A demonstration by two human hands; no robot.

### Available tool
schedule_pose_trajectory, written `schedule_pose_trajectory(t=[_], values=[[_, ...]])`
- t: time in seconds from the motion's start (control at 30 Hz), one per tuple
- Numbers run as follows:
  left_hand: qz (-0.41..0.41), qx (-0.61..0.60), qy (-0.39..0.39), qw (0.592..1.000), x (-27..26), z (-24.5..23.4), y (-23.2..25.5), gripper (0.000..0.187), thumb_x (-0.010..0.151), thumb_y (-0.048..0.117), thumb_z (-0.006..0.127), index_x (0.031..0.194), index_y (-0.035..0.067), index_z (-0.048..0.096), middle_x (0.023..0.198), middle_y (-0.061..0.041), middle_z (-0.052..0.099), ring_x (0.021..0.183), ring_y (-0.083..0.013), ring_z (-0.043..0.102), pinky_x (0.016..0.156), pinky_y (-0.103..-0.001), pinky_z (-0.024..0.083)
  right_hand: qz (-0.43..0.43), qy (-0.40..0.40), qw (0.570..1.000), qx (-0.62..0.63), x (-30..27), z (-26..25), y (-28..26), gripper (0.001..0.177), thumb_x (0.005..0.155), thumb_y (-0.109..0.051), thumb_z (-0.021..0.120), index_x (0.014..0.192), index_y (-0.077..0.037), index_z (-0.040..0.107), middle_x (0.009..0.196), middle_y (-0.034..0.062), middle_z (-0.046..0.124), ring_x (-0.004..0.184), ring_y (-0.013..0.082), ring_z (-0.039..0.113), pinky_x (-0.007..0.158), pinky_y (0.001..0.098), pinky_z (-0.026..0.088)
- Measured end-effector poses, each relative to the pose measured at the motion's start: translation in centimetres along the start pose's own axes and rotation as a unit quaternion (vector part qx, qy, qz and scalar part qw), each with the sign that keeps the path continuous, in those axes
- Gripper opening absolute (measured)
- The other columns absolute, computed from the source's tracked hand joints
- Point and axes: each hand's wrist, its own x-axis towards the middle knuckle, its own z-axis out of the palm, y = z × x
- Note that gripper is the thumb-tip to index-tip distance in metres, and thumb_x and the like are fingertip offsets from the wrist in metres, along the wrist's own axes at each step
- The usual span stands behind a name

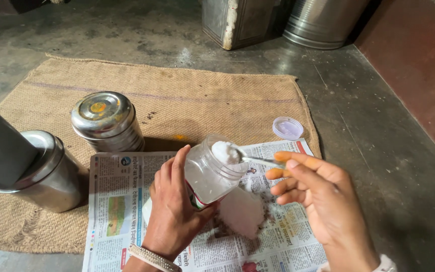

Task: The person scoops a white powder from a plastic jar using a metal spoon and spreads it onto a newspaper on the floor. They repeatedly add powder and use the spoon to flatten and distribute it across the paper.

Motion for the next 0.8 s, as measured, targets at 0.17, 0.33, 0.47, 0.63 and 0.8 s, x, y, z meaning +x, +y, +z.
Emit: schedule_pose_trajectory(t=[0.17, 0.33, 0.47, 0.63, 0.8], values=[[0.009, -0.002, 0.008, 1.000, 0.0, 0.1, 0.0, 0.122, 0.050, 0.018, 0.095, 0.153, 0.013, 0.030, 0.137, -0.018, 0.048, 0.125, -0.0400, 0.046, 0.104, -0.052, 0.035, -0.018, 0.010, 0.998, -0.065, -0.7, 2.4, 0.0, 0.034, 0.092, -0.011, 0.058, 0.117, 0.009, 0.071, 0.086, 0.0235, 0.080, 0.062, 0.0232, 0.073, 0.053, 0.0337, 0.061], [0.005, -0.008, 0.008, 1.000, 0.0, 0.0, 0.1, 0.121, 0.050, 0.018, 0.095, 0.153, 0.013, 0.031, 0.136, -0.017, 0.049, 0.124, -0.0394, 0.046, 0.104, -0.052, 0.035, -0.023, 0.016, 0.994, -0.102, -1.1, 3.4, 0.2, 0.032, 0.094, -0.013, 0.058, 0.115, 0.006, 0.073, 0.085, 0.0211, 0.080, 0.061, 0.0220, 0.074, 0.053, 0.0332, 0.062], [0.009, -0.010, 0.010, 1.000, -0.1, 0.0, 0.2, 0.120, 0.051, 0.018, 0.094, 0.153, 0.012, 0.031, 0.136, -0.018, 0.049, 0.124, -0.0395, 0.046, 0.104, -0.052, 0.035, -0.016, 0.017, 0.994, -0.103, -0.9, 3.5, 0.4, 0.032, 0.094, -0.012, 0.058, 0.115, 0.006, 0.073, 0.084, 0.0210, 0.080, 0.061, 0.0222, 0.073, 0.053, 0.0337, 0.062], [0.016, -0.013, 0.013, 1.000, -0.1, 0.0, 0.2, 0.115, 0.052, 0.018, 0.094, 0.148, 0.010, 0.031, 0.131, -0.018, 0.049, 0.125, -0.0399, 0.046, 0.105, -0.052, 0.035, -0.016, 0.017, 0.993, -0.115, -1.0, 3.4, 0.4, 0.032, 0.094, -0.012, 0.058, 0.115, 0.005, 0.074, 0.085, 0.0205, 0.080, 0.061, 0.0222, 0.073, 0.054, 0.0335, 0.062], [0.018, -0.013, 0.005, 1.000, -0.1, 0.0, 0.1, 0.119, 0.053, 0.018, 0.094, 0.153, 0.010, 0.029, 0.137, -0.019, 0.048, 0.125, -0.0401, 0.044, 0.105, -0.053, 0.033, -0.051, 0.008, 0.985, -0.163, -1.4, 3.7, 0.1, 0.030, 0.094, -0.012, 0.058, 0.115, 0.002, 0.075, 0.088, 0.0175, 0.082, 0.065, 0.0200, 0.075, 0.056, 0.0316, 0.063]])
